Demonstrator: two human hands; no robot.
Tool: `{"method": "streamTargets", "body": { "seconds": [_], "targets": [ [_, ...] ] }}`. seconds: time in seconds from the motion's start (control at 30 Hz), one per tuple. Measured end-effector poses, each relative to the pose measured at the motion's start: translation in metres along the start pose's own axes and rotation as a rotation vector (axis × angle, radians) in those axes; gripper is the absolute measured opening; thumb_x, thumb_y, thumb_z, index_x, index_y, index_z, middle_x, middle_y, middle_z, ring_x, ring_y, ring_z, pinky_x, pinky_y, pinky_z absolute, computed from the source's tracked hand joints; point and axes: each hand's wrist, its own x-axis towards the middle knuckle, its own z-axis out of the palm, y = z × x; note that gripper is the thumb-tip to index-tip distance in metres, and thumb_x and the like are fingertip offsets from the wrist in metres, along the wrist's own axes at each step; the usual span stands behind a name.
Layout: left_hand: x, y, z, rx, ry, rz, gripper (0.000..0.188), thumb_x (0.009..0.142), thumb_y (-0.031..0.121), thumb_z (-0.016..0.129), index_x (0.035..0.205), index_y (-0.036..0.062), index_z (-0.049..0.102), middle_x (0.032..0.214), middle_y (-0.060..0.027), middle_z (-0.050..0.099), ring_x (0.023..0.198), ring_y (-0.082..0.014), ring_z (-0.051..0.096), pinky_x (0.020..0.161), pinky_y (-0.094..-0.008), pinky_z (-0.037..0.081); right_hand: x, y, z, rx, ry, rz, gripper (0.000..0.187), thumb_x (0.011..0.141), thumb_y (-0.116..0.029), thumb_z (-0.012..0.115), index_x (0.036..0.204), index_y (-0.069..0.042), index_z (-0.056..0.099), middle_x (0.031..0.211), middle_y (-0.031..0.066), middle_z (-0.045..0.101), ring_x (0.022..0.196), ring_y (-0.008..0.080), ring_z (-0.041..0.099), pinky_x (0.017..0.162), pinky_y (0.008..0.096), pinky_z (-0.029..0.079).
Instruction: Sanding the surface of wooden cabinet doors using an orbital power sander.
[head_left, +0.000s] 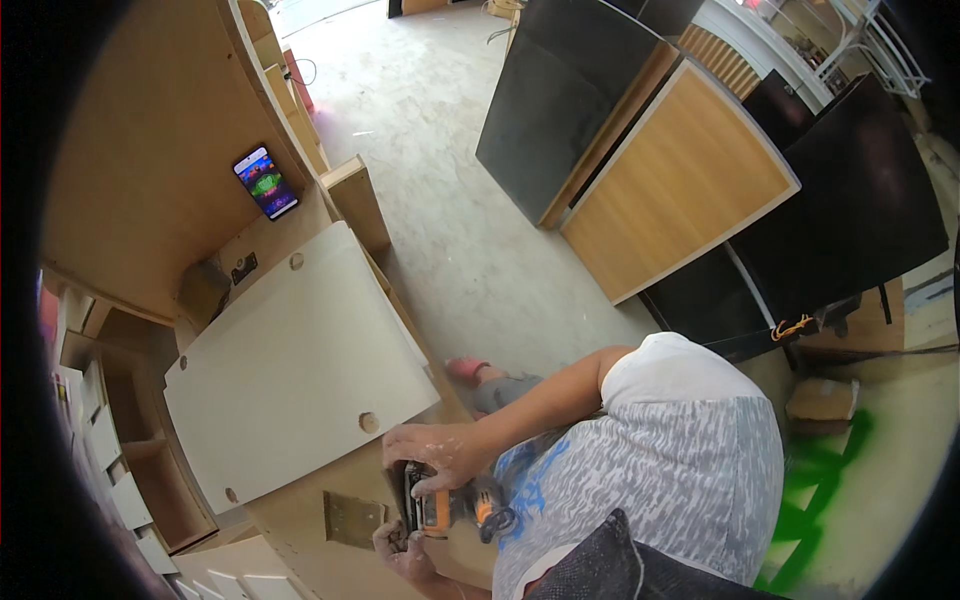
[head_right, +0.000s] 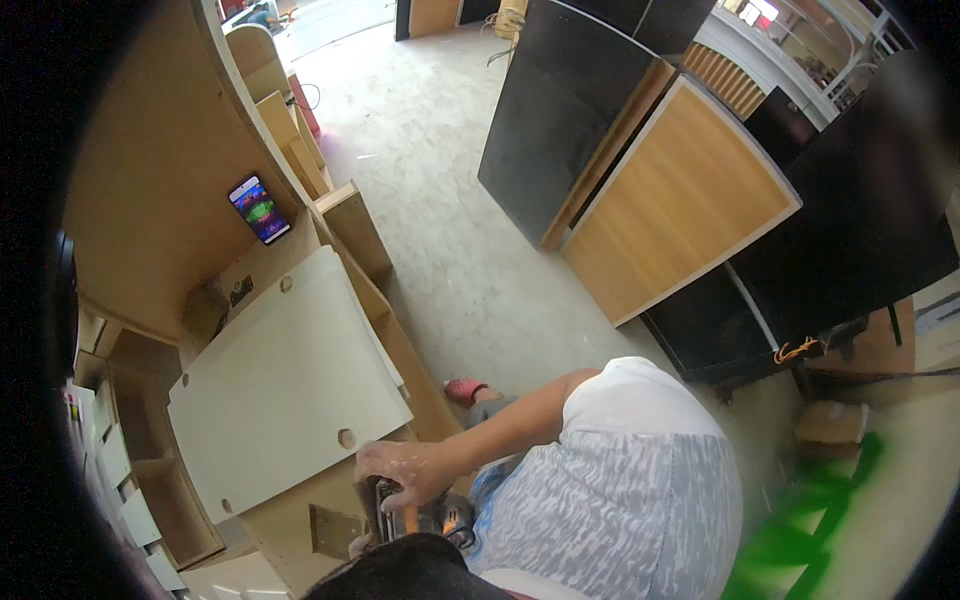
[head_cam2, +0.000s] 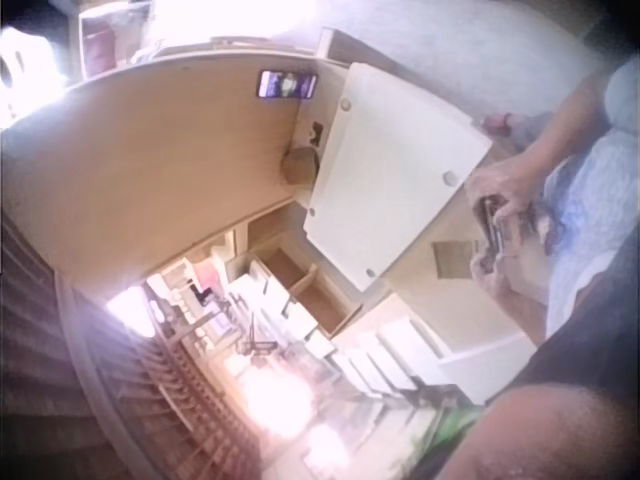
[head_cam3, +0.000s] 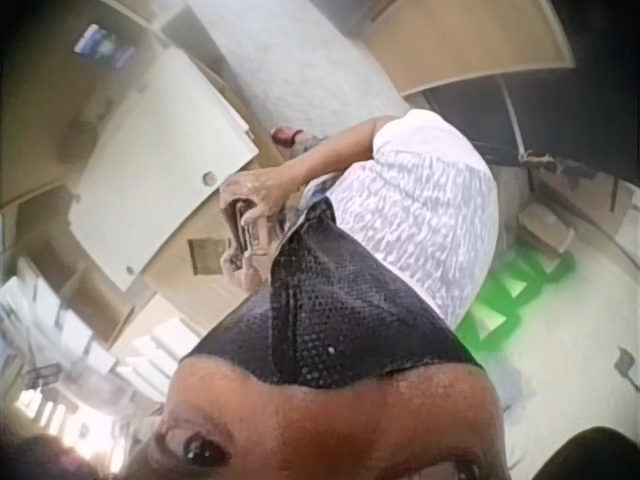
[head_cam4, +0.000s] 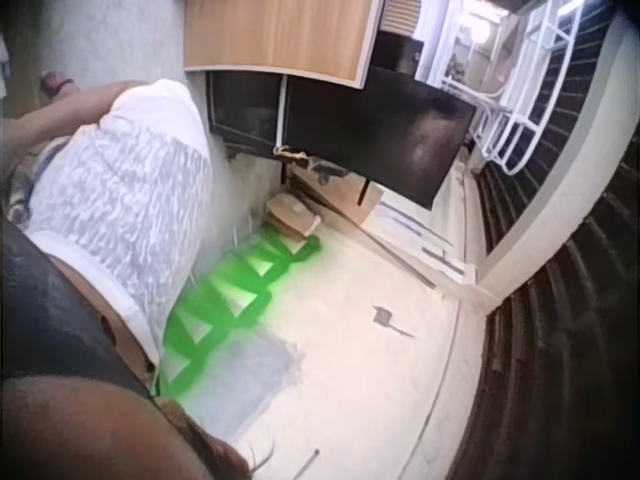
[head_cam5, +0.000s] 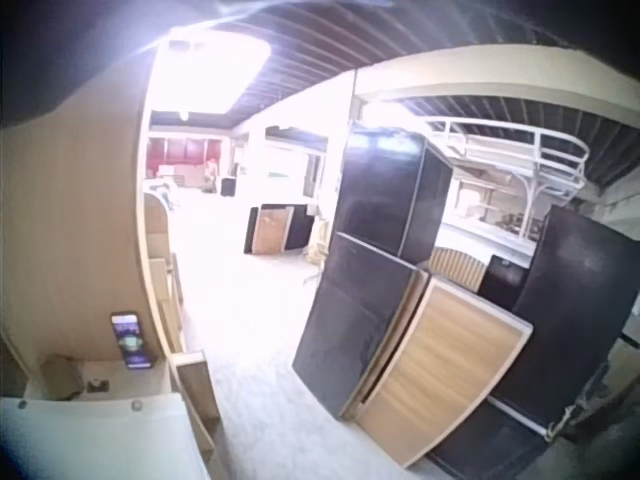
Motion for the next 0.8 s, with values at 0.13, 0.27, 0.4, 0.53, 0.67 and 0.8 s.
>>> {"method": "streamTargets", "body": {
  "seconds": [0.13,0.27,0.4,0.53,0.67,0.8],
  "targets": [
    [-0.009,-0.012,-0.011,0.147,0.154,0.040,0.031,0.063,0.009,0.077,0.086,0.0015,0.057,0.085,-0.0073,0.060,0.074,-0.0175,0.054,0.070,-0.0291,0.044,0.038,-0.002,-0.002,-0.067,0.014,-0.240,0.058,0.071,-0.013,0.070,0.123,-0.005,0.045,0.112,0.0173,0.051,0.101,0.0312,0.052,0.087,0.0361,0.044],
    [-0.005,0.015,0.018,0.102,0.062,0.101,0.040,0.066,0.015,0.075,0.098,-0.0011,0.057,0.102,-0.0130,0.061,0.091,-0.0245,0.059,0.082,-0.0383,0.048,0.052,-0.015,-0.015,0.060,-0.657,-0.080,0.020,0.072,-0.016,0.070,0.090,-0.008,0.067,0.085,0.0101,0.064,0.086,0.0321,0.057,0.081,0.0388,0.046],
    [0.010,0.035,0.030,-0.020,-0.212,-0.018,0.066,0.073,0.014,0.072,0.131,-0.0009,0.043,0.121,-0.0127,0.055,0.093,-0.0180,0.059,0.080,-0.0306,0.049,0.036,-0.008,-0.021,-0.034,-0.444,0.035,0.015,0.078,-0.016,0.068,0.088,-0.006,0.064,0.099,0.0119,0.065,0.094,0.0258,0.061,0.085,0.0351,0.047],
    [0.001,0.051,0.034,-0.074,-0.192,-0.149,0.044,0.079,0.000,0.063,0.123,0.0021,0.055,0.108,-0.0088,0.063,0.084,-0.0111,0.058,0.072,-0.0252,0.050,0.042,-0.021,-0.025,0.039,-0.534,0.280,0.015,0.078,-0.013,0.068,0.088,-0.004,0.063,0.099,0.0110,0.066,0.093,0.0205,0.063,0.085,0.0325,0.048],
    [-0.005,0.042,0.034,0.106,-0.052,0.201,0.038,0.077,0.002,0.067,0.115,-0.0008,0.060,0.107,-0.0082,0.064,0.083,-0.0111,0.059,0.067,-0.0247,0.051,0.046,-0.033,-0.017,-0.138,-0.509,0.257,0.023,0.075,-0.013,0.069,0.096,-0.004,0.066,0.095,0.0089,0.068,0.092,0.0158,0.063,0.083,0.0287,0.048],
    [-0.010,0.056,0.039,0.172,0.044,0.250,0.035,0.076,0.006,0.070,0.111,0.0003,0.063,0.102,-0.0085,0.066,0.082,-0.0117,0.059,0.070,-0.0253,0.050,0.046,-0.035,-0.017,-0.264,-0.472,0.276,0.027,0.074,-0.014,0.069,0.100,-0.006,0.068,0.091,0.0108,0.068,0.084,0.0194,0.064,0.077,0.0296,0.049]
  ]
}}
